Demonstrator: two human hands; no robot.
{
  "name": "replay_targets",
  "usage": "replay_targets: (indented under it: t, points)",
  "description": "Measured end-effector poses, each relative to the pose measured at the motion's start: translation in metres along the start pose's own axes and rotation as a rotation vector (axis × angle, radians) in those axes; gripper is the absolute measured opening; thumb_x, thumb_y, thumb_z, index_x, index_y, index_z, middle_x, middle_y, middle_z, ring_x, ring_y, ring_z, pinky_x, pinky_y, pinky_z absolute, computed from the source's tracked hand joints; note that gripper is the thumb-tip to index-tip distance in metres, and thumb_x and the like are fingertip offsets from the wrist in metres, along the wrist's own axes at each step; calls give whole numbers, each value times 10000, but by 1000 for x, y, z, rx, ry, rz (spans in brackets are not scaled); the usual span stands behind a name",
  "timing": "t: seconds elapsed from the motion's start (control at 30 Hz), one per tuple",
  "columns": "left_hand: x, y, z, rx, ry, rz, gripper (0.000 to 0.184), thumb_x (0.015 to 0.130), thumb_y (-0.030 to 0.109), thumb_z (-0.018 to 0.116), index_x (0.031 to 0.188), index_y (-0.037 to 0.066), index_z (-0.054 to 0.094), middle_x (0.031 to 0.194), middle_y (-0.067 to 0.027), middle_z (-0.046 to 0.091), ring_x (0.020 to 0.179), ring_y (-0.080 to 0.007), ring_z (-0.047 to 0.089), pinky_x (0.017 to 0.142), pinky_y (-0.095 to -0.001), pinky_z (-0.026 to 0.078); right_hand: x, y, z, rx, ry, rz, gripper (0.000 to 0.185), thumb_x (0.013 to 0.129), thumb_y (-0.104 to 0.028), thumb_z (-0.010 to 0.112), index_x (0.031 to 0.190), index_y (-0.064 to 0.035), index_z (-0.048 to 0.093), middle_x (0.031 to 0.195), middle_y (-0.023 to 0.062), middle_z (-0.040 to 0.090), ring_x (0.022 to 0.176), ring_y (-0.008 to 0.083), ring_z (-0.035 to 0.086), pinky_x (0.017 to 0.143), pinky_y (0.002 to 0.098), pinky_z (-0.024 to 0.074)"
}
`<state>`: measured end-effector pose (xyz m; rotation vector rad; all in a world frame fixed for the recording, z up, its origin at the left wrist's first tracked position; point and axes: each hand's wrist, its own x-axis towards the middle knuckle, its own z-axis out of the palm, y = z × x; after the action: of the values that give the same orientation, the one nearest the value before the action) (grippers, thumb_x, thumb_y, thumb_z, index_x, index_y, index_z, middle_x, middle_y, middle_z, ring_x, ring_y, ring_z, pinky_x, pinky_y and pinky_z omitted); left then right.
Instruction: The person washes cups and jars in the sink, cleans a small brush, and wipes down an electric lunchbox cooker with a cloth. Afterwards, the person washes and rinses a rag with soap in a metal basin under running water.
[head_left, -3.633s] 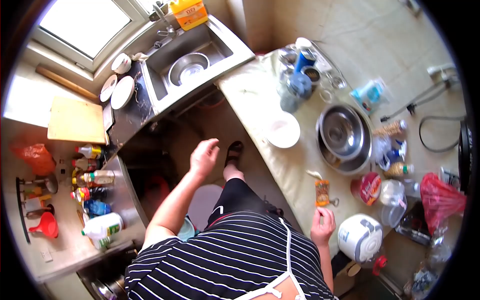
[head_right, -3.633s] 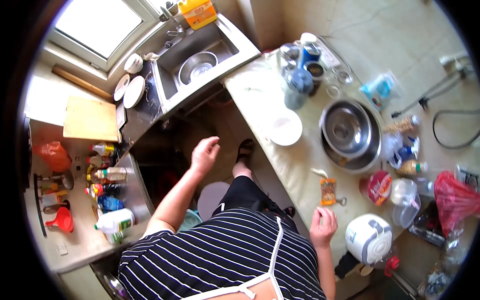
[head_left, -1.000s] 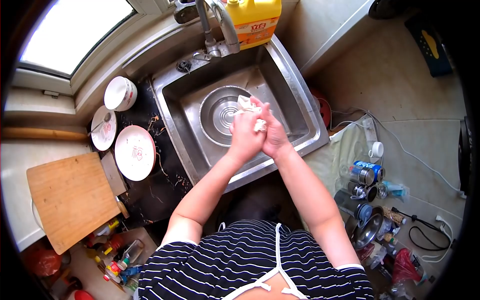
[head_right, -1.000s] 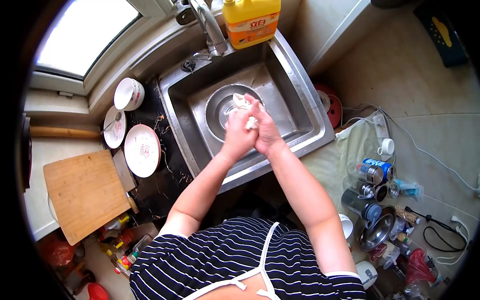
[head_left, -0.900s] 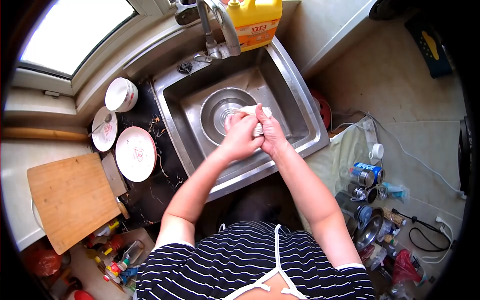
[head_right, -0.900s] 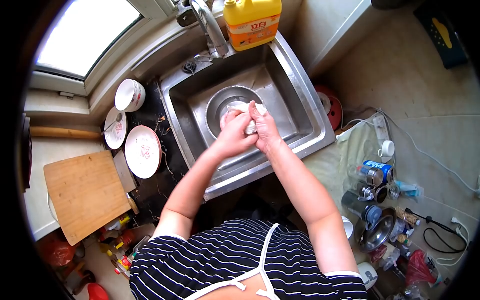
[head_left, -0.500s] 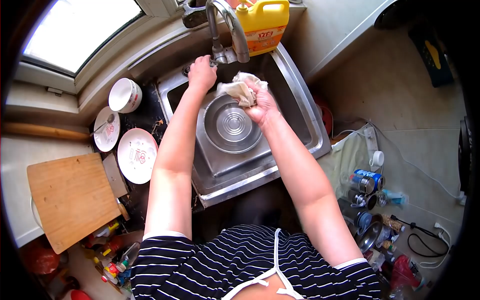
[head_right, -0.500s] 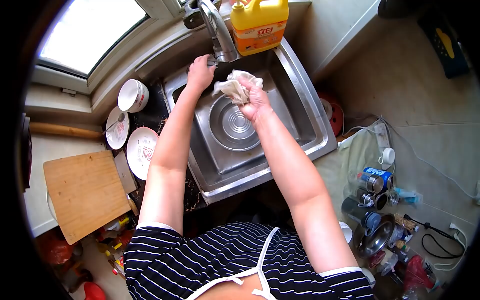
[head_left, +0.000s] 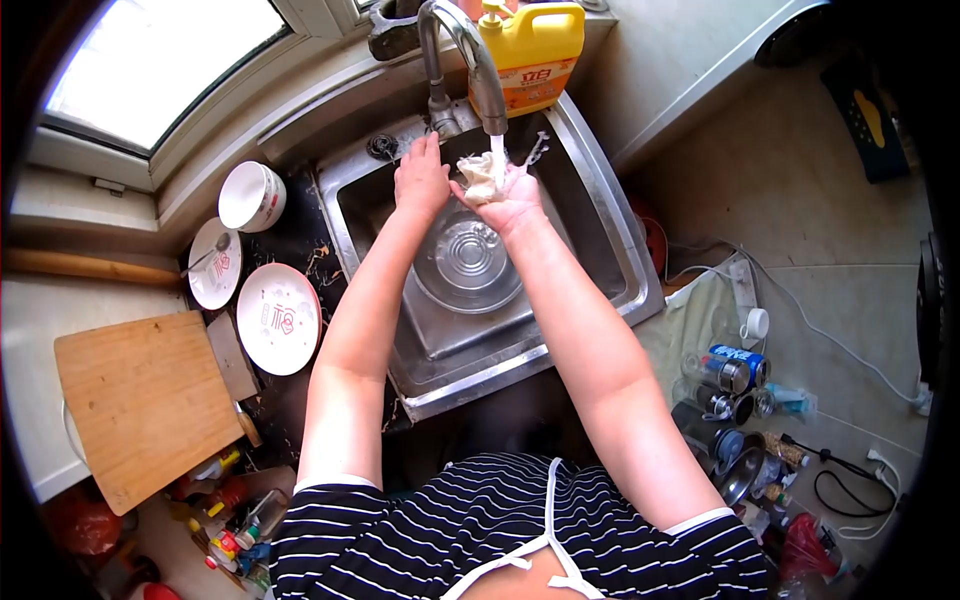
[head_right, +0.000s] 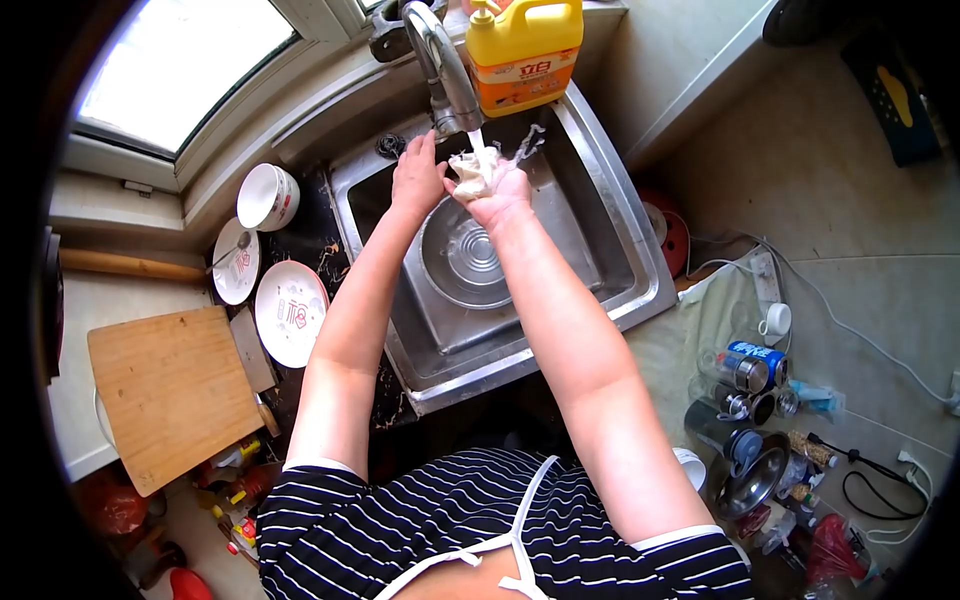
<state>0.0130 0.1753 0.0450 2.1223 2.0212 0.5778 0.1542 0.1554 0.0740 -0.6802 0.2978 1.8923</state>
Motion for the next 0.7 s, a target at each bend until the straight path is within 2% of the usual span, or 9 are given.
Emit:
replay_targets:
  t: [0.03,0.13,0.27,0.3,0.33,0.4,0.6,0.67,0.7]
  points:
    - [1,0,0,19,0,4,587,822,190,648,1354,88,421,1315,-124,481,1135,-329,523,907,-439,463,15,0,-9,1,18,-23,253,924,-202,433,1071,-47,569,989,155,616,929,333,595,775,473,509]
    - [1,-2,3,34,35,33,560,831,187,633,1345,90,431,1295,-120,497,1108,-317,540,894,-436,469,43,-8,-44,151,-166,-14,218,912,-151,476,1044,-11,578,975,165,629,896,313,619,776,427,538]
    - [2,-1,2,54,13,35,558,838,194,627,1350,95,427,1285,-116,500,1092,-311,546,881,-429,475,14,3,-23,248,-119,86,227,921,-173,508,1044,3,581,946,157,636,818,295,635,747,401,563]
    - [2,-1,1,71,8,44,563,840,195,625,1355,96,420,1288,-114,497,1087,-308,548,877,-428,476,10,-3,-20,328,-404,347,287,930,-246,504,1069,-7,581,985,149,635,885,310,622,816,450,540]
    - [2,-1,1,89,5,52,568,841,195,623,1360,98,413,1290,-112,494,1081,-306,550,873,-426,477,6,-1,-17,328,-404,348,287,930,-246,504,1069,-7,581,985,149,635,885,310,622,816,450,540]
    - [0,-2,0,97,16,74,577,825,185,634,1351,83,418,1281,-131,499,1065,-322,558,864,-428,486,-10,7,-4,-74,-125,-46,354,917,-318,519,1092,-16,577,1022,156,632,934,333,607,868,499,509]
    - [0,-1,1,138,-29,71,630,834,207,638,1390,81,370,1311,-103,462,1062,-288,556,856,-414,483,4,2,-15,-29,-321,-114,326,866,-234,549,1082,10,559,1026,177,631,947,338,623,895,424,500]
    - [0,-1,1,126,-31,79,640,832,209,641,1394,77,364,1309,-102,460,1059,-286,556,851,-412,484,16,0,-21,252,-506,117,266,876,-191,533,1065,-11,579,975,153,652,882,294,647,809,360,532]
    - [-1,-1,1,149,-24,84,645,828,208,645,1393,76,365,1306,-102,460,1057,-286,557,844,-409,486,3,-2,-8,260,-302,182,241,914,-268,542,993,-48,598,832,103,642,732,234,630,676,330,535]
